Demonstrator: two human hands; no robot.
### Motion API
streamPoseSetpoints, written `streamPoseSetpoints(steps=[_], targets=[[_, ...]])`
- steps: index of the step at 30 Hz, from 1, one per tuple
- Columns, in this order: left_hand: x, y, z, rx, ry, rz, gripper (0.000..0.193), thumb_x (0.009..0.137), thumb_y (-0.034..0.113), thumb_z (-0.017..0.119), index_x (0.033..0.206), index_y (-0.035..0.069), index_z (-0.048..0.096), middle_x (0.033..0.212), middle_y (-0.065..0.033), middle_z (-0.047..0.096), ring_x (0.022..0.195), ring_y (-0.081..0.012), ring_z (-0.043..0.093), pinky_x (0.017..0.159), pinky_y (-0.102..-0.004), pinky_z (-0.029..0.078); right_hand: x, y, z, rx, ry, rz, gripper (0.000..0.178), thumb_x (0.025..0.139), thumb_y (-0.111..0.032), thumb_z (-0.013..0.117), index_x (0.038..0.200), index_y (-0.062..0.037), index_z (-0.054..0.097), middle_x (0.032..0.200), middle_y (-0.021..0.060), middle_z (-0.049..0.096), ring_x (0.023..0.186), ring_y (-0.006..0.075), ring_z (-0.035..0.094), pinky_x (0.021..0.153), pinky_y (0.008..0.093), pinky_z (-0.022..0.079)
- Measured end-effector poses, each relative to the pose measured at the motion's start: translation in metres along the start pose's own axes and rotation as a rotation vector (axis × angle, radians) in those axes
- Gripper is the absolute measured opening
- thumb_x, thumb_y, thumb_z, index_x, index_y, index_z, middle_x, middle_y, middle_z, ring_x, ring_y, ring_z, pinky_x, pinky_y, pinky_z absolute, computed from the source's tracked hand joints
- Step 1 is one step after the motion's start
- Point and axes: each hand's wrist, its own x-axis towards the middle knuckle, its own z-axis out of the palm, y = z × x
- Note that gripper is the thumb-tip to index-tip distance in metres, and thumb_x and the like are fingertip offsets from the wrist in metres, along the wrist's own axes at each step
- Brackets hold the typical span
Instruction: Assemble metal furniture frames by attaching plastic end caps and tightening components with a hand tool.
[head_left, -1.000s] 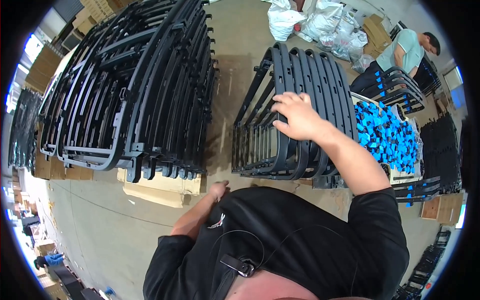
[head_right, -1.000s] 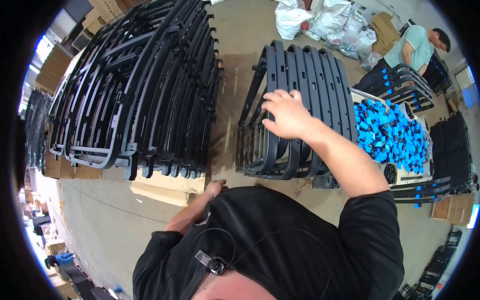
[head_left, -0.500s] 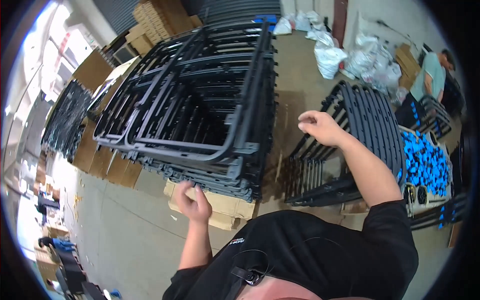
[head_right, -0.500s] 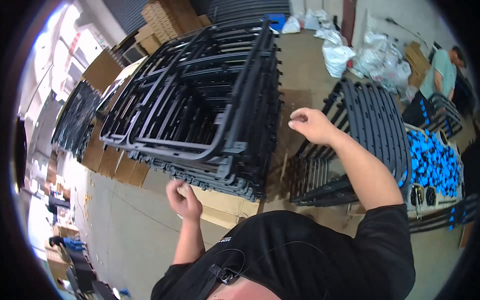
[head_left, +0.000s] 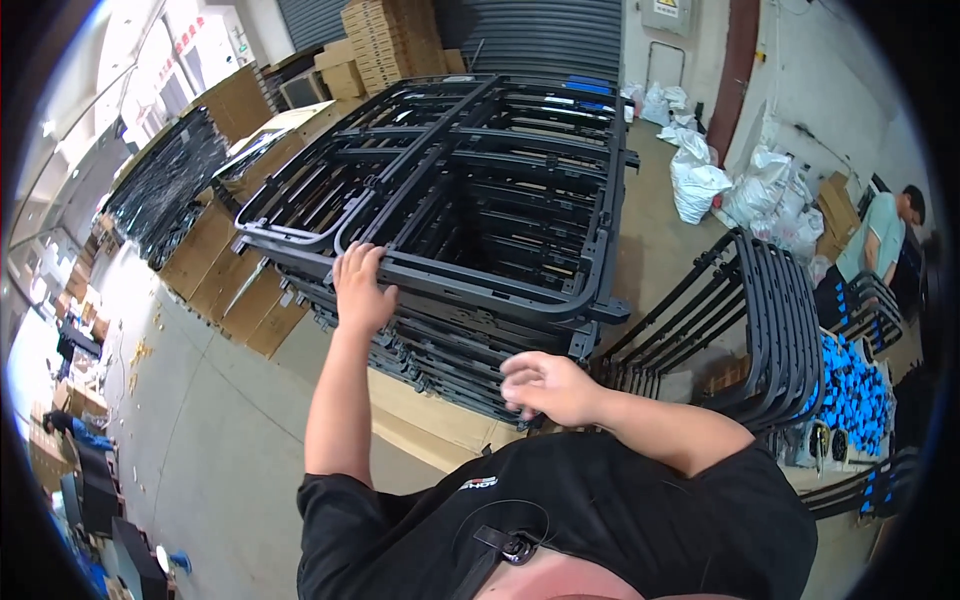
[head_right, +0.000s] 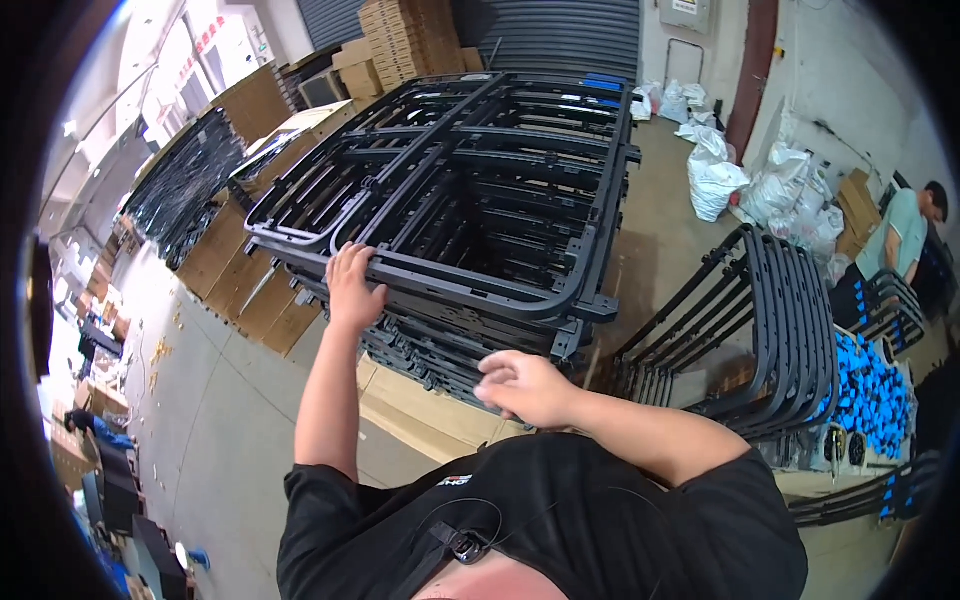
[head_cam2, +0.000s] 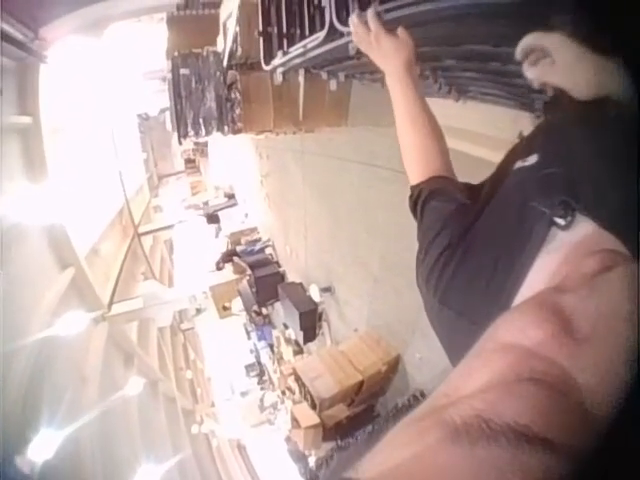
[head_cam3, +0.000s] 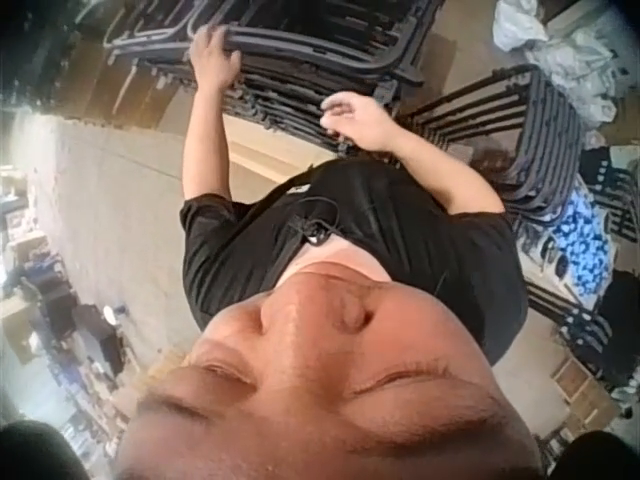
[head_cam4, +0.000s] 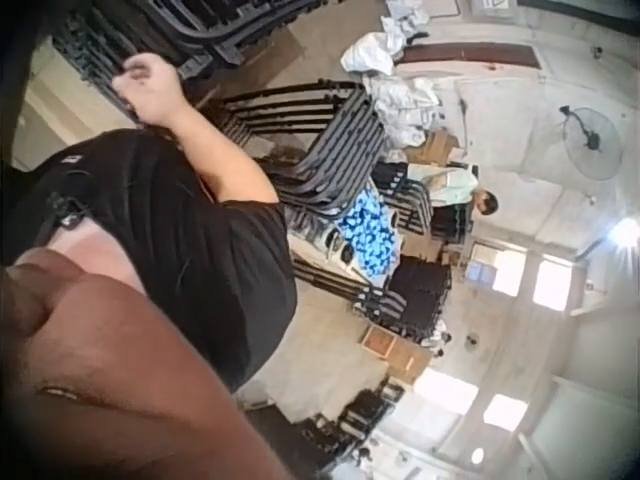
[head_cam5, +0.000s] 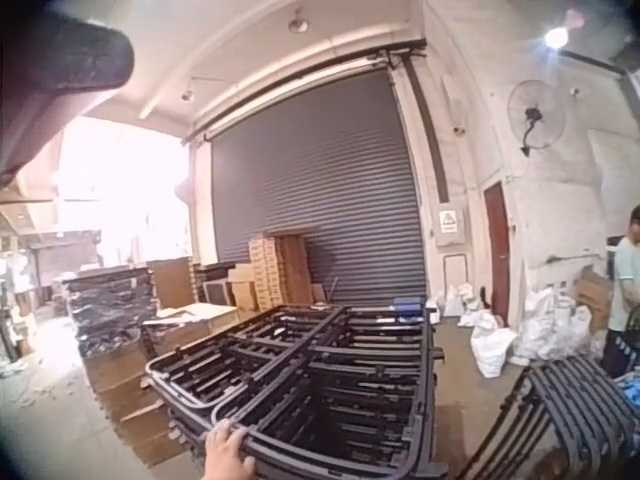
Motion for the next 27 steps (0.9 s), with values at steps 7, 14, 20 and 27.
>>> streamPoseSetpoints(steps=[7,14,20,27], targets=[[0.047,-0.018,-0.009,0.136,-0.397,-0.015,0.035,0.065,0.013,0.077,0.097,0.003,0.066,0.107,-0.018,0.068,0.106,-0.0391,0.064,0.095,-0.045,0.051,0.077,-0.009,0.007,0.609,0.101,0.006,0.077,0.097,-0.047,0.064,0.145,0.0073,0.038,0.139,0.023,0.051,0.111,0.0298,0.064,0.084,0.0417,0.056],[0.06,0.013,-0.036,0.037,-0.473,0.035,0.044,0.066,0.016,0.077,0.106,0.003,0.068,0.111,-0.0171,0.068,0.109,-0.0373,0.064,0.094,-0.0422,0.052,0.072,-0.009,0.008,0.864,0.333,-0.306,0.063,0.098,-0.049,0.061,0.141,-0.0056,0.046,0.149,0.0181,0.048,0.116,0.0234,0.062,0.084,0.0345,0.049],[0.101,0.097,-0.094,-0.16,-0.206,0.357,0.056,0.07,0.014,0.074,0.123,0.002,0.063,0.115,-0.02,0.067,0.11,-0.0413,0.063,0.097,-0.0461,0.051,0.042,-0.118,-0.067,0.646,0.695,-0.762,0.04,0.094,-0.043,0.07,0.099,-0.0032,0.063,0.079,0.0058,0.064,0.071,0.0144,0.06,0.065,0.0295,0.047],[0.095,0.225,-0.041,-0.55,-0.224,0.315,0.059,0.082,0.016,0.072,0.135,0.002,0.051,0.114,-0.024,0.066,0.101,-0.042,0.068,0.089,-0.0469,0.055,-0.008,-0.265,-0.145,0.331,0.831,-1.139,0.024,0.092,-0.015,0.07,0.083,0.002,0.057,0.074,0.0112,0.06,0.06,0.0225,0.063,0.053,0.0404,0.057]])
